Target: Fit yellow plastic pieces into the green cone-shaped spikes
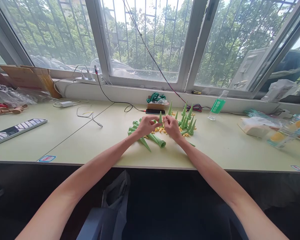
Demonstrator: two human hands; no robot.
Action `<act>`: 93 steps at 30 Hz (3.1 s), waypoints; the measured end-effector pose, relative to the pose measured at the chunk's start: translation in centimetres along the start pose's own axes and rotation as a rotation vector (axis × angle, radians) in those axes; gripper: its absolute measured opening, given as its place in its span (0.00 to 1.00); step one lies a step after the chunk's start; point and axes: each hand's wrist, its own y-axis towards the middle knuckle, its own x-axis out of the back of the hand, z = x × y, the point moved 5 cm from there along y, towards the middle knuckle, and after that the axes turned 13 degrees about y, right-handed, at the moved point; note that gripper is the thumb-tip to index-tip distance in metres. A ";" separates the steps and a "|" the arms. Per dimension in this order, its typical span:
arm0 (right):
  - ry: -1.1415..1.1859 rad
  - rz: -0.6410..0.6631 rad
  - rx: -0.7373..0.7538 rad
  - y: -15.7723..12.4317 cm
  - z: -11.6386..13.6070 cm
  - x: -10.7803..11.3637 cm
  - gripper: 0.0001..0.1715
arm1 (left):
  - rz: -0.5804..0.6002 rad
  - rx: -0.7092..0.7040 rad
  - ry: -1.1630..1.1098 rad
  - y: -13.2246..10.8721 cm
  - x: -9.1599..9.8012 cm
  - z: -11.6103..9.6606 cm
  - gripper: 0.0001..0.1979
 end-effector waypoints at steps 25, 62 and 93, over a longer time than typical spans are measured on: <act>-0.035 0.035 0.028 0.3 0.1 -0.3 0.20 | -0.031 -0.083 0.104 0.1 -0.2 -0.1 0.14; -0.112 0.222 0.159 -0.9 0.8 -1.5 0.20 | 0.353 0.141 -0.313 0.1 -0.8 2.0 0.19; -0.130 0.232 0.192 -0.9 1.1 -1.7 0.21 | 0.318 0.160 -0.336 0.2 -0.9 2.2 0.23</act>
